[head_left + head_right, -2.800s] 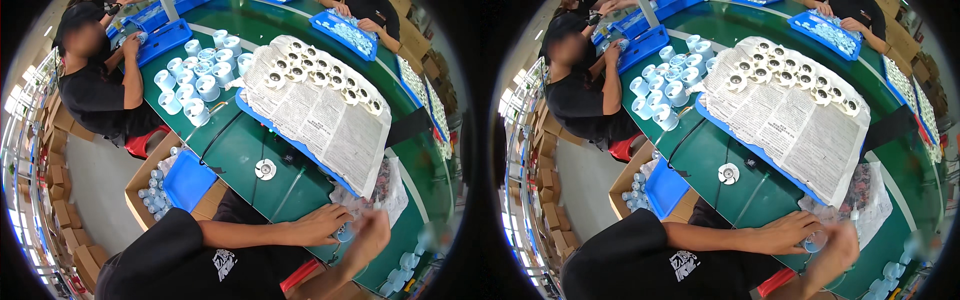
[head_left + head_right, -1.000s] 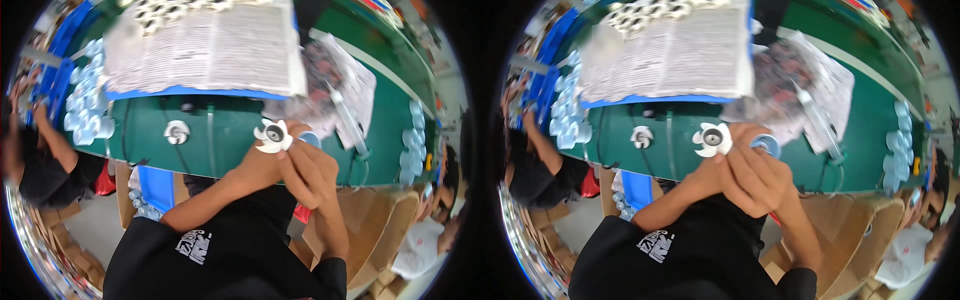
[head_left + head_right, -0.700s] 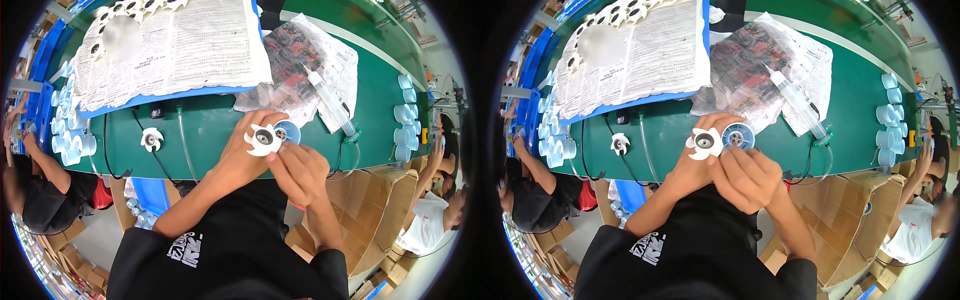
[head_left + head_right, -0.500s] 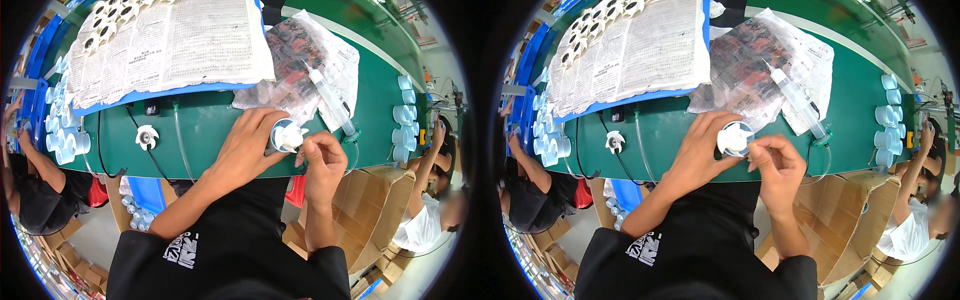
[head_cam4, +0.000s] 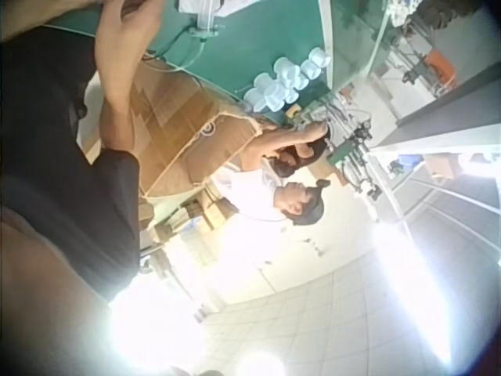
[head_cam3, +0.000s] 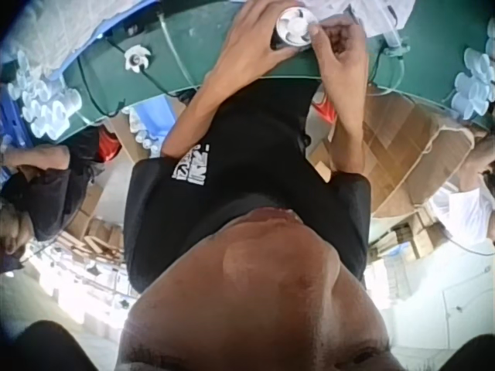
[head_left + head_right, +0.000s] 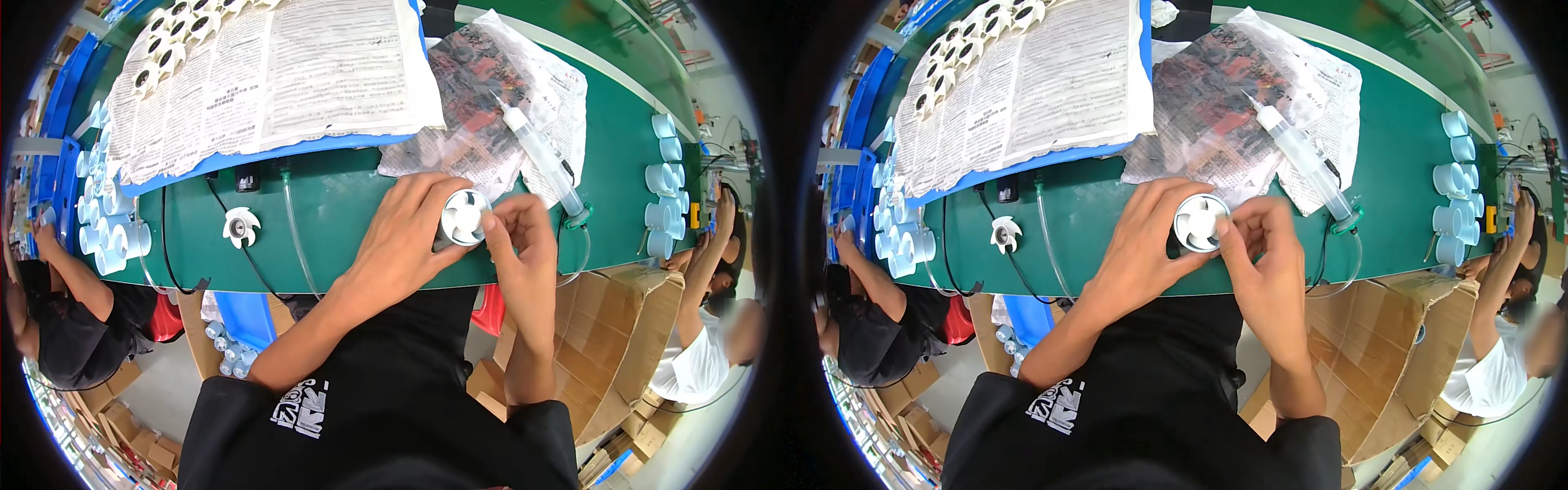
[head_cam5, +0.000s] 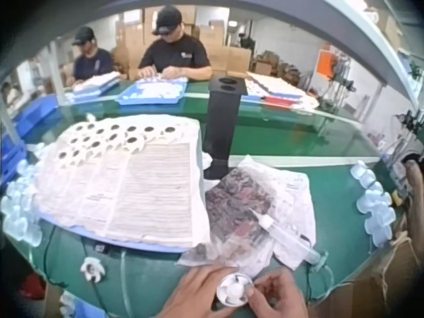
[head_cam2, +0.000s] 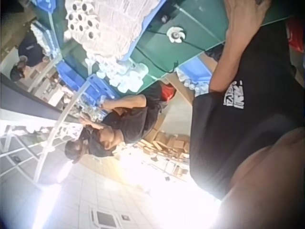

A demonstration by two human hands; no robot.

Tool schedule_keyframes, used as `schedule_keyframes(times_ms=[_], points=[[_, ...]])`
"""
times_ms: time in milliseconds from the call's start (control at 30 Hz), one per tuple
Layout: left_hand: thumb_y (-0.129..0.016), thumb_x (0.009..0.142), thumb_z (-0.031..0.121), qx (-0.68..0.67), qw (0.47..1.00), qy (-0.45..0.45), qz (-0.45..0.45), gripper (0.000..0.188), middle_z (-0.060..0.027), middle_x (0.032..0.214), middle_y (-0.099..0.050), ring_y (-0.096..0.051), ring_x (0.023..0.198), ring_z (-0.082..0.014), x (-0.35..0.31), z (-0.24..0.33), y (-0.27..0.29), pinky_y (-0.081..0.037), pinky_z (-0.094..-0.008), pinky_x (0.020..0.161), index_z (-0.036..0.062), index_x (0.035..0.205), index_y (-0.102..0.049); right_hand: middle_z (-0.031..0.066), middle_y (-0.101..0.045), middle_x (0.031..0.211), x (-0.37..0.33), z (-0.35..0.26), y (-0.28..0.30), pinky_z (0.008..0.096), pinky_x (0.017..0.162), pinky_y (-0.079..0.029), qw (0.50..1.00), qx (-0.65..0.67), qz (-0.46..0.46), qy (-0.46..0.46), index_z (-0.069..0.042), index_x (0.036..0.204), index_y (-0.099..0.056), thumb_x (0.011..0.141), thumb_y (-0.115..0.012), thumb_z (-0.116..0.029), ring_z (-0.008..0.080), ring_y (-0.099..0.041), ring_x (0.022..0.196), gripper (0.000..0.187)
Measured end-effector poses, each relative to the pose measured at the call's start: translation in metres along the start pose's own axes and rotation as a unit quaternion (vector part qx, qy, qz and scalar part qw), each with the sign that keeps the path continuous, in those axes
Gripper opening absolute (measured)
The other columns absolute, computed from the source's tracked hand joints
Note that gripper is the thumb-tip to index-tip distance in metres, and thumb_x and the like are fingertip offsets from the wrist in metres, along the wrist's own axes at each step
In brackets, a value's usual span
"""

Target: Assembling components by placing parts into a small plastic housing and using a dispensing syringe.

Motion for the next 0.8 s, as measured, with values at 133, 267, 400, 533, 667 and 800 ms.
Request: schedule_keyframes(times_ms=[133, 267, 400, 533, 667, 800], points=[[-0.076, 0.072, 0.012, 0.007, 1.000, 0.002, 0.001, 0.057, -0.0135, 0.118, -0.051, -0.048, 0.113, -0.0341, -0.002, 0.001, -0.001, -0.040, -0.0428, 0.095, 0.0040, 0.122, -0.050, -0.0012, -0.053, 0.078, -0.001, -0.005, 0.015, 0.0199, 0.061, -0.038, 0.995, 0.065, 0.059, 0.049, -0.001, 0.102, -0.052, 0.091, -0.060, -0.005, 0.0043, -0.047, 0.069, 0.014], [-0.076, 0.072, 0.012, 0.001, 1.000, -0.011, -0.003, 0.056, -0.0134, 0.118, -0.050, -0.048, 0.113, -0.0340, -0.003, 0.003, -0.002, -0.040, -0.0430, 0.095, 0.0042, 0.122, -0.050, 0.0034, -0.060, 0.071, -0.003, -0.022, 0.005, 0.0245, 0.051, -0.037, 0.989, -0.107, -0.045, 0.092, -0.001, 0.091, -0.066, 0.090, -0.060, -0.006, 0.0075, -0.048, 0.057, 0.008], [-0.079, 0.070, 0.015, 0.002, 1.000, -0.008, 0.006, 0.061, -0.0130, 0.118, -0.052, -0.048, 0.114, -0.0338, -0.003, -0.001, -0.003, -0.039, -0.0419, 0.097, 0.0068, 0.123, -0.051, 0.0106, -0.052, 0.061, -0.002, -0.033, -0.002, 0.0327, 0.045, -0.033, 0.948, -0.237, -0.031, 0.209, 0.001, 0.077, -0.062, 0.090, -0.059, -0.007, 0.0184, -0.043, 0.047, 0.015], [-0.079, 0.069, 0.015, 0.003, 1.000, -0.004, 0.000, 0.061, -0.0128, 0.117, -0.053, -0.048, 0.113, -0.0340, 0.001, 0.000, -0.005, -0.039, -0.0415, 0.097, 0.0069, 0.123, -0.051, 0.0058, -0.041, 0.051, -0.016, -0.044, 0.014, 0.0316, 0.044, -0.025, 0.947, -0.169, 0.085, 0.259, 0.002, 0.059, -0.044, 0.097, -0.047, -0.011, 0.0146, -0.036, 0.044, 0.040], [-0.079, 0.069, 0.016, -0.001, 1.000, -0.003, 0.014, 0.065, -0.0140, 0.117, -0.054, -0.049, 0.113, -0.0347, 0.004, -0.001, 0.000, -0.039, -0.0420, 0.097, 0.0062, 0.126, -0.049, 0.0062, -0.041, 0.049, 0.002, -0.024, 0.012, 0.0326, 0.043, -0.025, 0.970, -0.135, 0.079, 0.188, 0.002, 0.055, -0.042, 0.097, -0.046, -0.008, 0.0148, -0.037, 0.044, 0.043], [-0.072, 0.074, 0.020, -0.007, 0.998, -0.045, 0.052, 0.043, -0.0147, 0.111, -0.052, -0.049, 0.109, -0.0343, -0.008, -0.006, 0.006, -0.039, -0.0445, 0.094, 0.0083, 0.111, -0.054, 0.0026, -0.044, 0.052, 0.007, 0.039, 0.023, 0.0300, 0.045, -0.027, 0.973, -0.107, 0.150, 0.137, -0.002, 0.055, -0.047, 0.098, -0.044, -0.014, 0.0127, -0.038, 0.048, 0.045]])
Point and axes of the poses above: each hand's wrist, its own x-axis towards the middle knuckle, its own y-axis out of the back of the hand, z = x × y, the point moved 6 cm from there along x, towards the middle knuckle
